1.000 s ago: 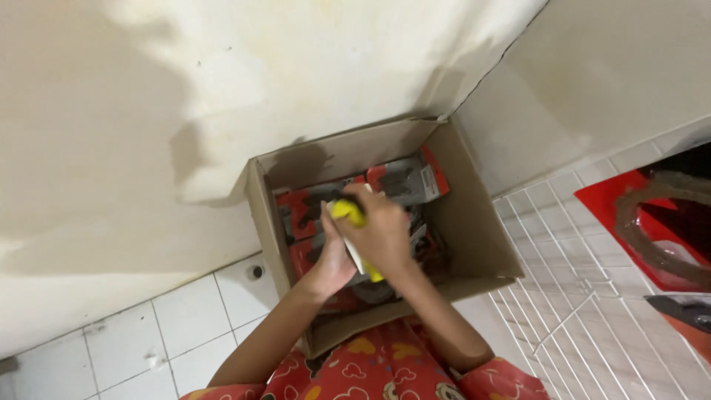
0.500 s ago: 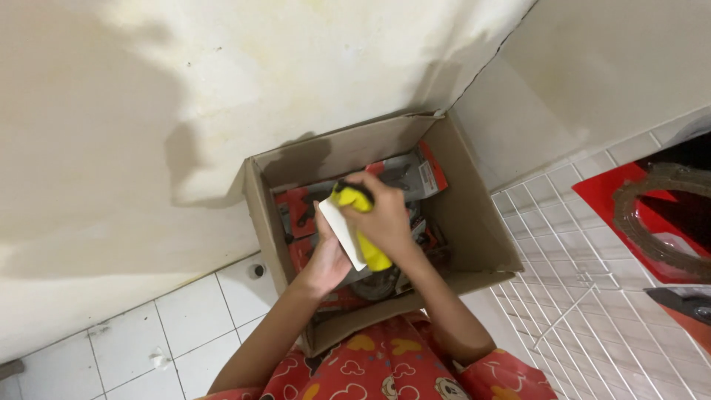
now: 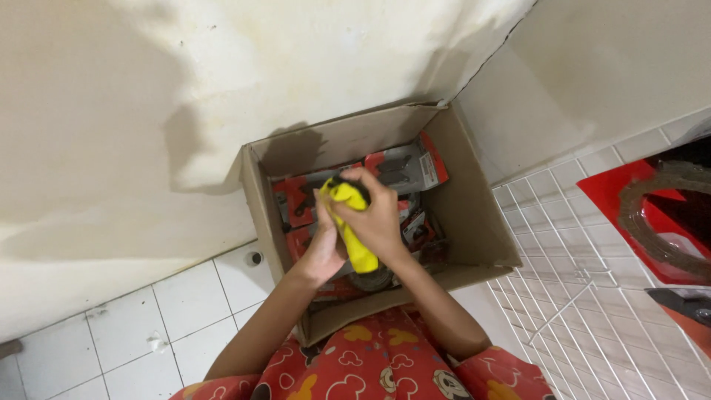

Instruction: The person wipes several packaged hardware items with a yellow cloth while holding them over a cardboard box. They then hang the cleaned items on a white wire rack mounted on the wall before returning to the box to repeat the process.

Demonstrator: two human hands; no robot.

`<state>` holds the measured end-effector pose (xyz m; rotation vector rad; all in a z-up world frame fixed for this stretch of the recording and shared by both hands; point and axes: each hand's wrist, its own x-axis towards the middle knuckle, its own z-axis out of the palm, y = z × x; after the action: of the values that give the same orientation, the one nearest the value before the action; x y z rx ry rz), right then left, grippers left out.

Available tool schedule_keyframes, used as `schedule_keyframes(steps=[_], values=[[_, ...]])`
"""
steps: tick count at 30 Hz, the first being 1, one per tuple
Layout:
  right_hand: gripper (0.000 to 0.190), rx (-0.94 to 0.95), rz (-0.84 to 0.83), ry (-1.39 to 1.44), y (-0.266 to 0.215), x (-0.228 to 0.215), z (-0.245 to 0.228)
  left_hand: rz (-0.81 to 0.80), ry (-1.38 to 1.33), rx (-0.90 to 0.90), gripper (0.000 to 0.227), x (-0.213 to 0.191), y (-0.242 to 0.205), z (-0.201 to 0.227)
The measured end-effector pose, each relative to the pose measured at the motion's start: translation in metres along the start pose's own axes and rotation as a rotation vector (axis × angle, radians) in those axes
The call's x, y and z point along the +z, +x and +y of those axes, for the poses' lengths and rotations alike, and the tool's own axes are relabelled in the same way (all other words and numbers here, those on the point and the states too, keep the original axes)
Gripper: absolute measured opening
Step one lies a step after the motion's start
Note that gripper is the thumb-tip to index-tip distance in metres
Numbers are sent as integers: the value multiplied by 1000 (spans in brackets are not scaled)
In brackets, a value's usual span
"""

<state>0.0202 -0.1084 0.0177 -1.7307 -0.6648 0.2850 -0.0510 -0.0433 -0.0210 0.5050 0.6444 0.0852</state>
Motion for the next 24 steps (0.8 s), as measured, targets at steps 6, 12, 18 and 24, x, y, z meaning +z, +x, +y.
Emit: schedule_keyframes(steps=[6, 12, 18, 24], values=[[41, -5, 25, -43, -2, -1, -4, -3, 8, 23, 93, -10, 7, -7], [44, -56, -8, -69, -2, 2, 5, 16, 23, 32, 90, -26, 19, -17], [42, -173, -69, -210, -15, 2, 14, 64, -60, 32, 85, 19, -9, 10], [51, -206, -136, -282, -53, -23, 68, 270, -399, 128, 87, 37, -21, 31]])
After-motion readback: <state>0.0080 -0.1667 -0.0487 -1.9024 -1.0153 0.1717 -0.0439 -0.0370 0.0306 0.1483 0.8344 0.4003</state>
